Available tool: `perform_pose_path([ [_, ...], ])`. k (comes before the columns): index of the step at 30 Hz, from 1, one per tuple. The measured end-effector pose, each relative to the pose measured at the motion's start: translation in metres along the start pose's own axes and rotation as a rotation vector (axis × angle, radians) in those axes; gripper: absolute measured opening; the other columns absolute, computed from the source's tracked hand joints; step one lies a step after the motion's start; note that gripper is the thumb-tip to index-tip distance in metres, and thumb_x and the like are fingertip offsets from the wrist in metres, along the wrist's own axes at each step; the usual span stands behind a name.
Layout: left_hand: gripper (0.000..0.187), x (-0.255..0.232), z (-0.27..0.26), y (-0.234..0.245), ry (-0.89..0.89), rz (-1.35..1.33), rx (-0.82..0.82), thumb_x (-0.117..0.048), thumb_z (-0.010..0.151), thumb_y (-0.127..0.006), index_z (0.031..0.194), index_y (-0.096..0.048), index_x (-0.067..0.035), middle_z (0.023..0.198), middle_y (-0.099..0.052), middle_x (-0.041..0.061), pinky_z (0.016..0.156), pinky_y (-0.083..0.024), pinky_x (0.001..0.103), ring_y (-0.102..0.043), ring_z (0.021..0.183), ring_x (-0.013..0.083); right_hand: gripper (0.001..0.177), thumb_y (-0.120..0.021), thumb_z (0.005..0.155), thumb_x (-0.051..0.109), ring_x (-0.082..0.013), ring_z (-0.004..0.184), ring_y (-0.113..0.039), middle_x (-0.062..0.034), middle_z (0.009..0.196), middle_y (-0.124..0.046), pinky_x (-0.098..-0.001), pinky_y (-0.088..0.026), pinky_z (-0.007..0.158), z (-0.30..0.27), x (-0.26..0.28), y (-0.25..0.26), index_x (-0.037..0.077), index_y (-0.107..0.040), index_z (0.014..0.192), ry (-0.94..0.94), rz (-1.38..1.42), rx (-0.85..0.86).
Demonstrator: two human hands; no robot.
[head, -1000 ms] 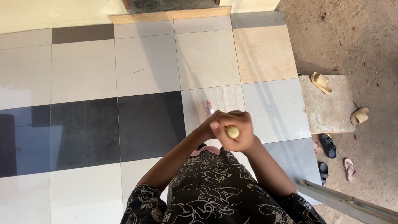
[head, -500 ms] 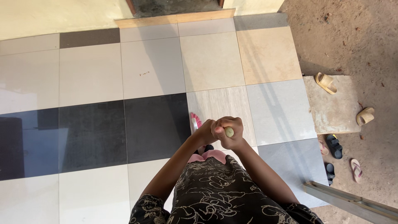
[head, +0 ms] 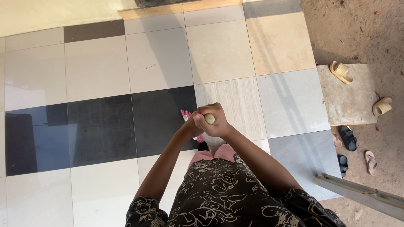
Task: The person sweeps a tiled floor using a broom, moving debris towards the edge of the entryway.
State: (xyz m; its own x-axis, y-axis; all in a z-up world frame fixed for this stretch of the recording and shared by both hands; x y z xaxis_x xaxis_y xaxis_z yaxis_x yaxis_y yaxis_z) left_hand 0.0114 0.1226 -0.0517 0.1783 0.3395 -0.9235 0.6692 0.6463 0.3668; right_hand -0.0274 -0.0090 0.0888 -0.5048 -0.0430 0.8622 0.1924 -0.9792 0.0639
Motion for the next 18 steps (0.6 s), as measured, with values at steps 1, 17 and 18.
perform_pose_path([
  [1,0.014,-0.003,-0.001,0.005,-0.001,-0.015,-0.006,-0.014,0.09,-0.063,0.095,-0.063,0.0,0.09,-0.072,0.013,0.071,-0.056,0.036,-0.067,0.082,0.0206,0.048,-0.059,0.107,0.023,-0.0137,0.048,-0.056,-0.0051,0.055,-0.055,-0.0277,-0.044,0.048,0.003,-0.002,-0.002,0.005,-0.048,0.064,-0.005,0.019,-0.001],
  [17,0.012,-0.133,0.04,-0.031,-0.029,-0.009,-0.059,-0.007,0.081,-0.069,0.073,-0.067,0.002,0.063,-0.067,0.011,0.056,-0.051,0.035,-0.062,0.054,0.0199,0.049,-0.047,0.111,0.013,-0.0118,0.042,-0.043,-0.0031,0.052,-0.049,-0.0274,-0.037,0.041,0.015,0.098,0.095,0.005,-0.045,0.063,0.001,0.176,-0.167],
  [18,0.01,-0.143,0.051,-0.045,-0.035,-0.037,-0.035,-0.007,0.08,-0.069,0.074,-0.067,0.002,0.064,-0.067,0.011,0.057,-0.051,0.035,-0.063,0.056,0.0191,0.048,-0.048,0.111,0.012,-0.0124,0.043,-0.044,-0.0037,0.054,-0.05,-0.0279,-0.037,0.043,0.009,0.113,0.108,0.004,-0.045,0.064,0.002,0.132,-0.169],
])
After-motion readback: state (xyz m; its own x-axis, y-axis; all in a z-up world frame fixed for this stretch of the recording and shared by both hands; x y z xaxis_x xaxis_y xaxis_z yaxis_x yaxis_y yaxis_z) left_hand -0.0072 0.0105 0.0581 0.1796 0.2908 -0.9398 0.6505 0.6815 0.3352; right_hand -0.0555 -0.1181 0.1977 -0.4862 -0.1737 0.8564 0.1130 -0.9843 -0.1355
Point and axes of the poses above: each hand's wrist, its own z-axis towards the middle knuckle, its own y-axis out of the back of the hand, x = y × z, the point moved 1 cm from there along z, towards the middle knuckle
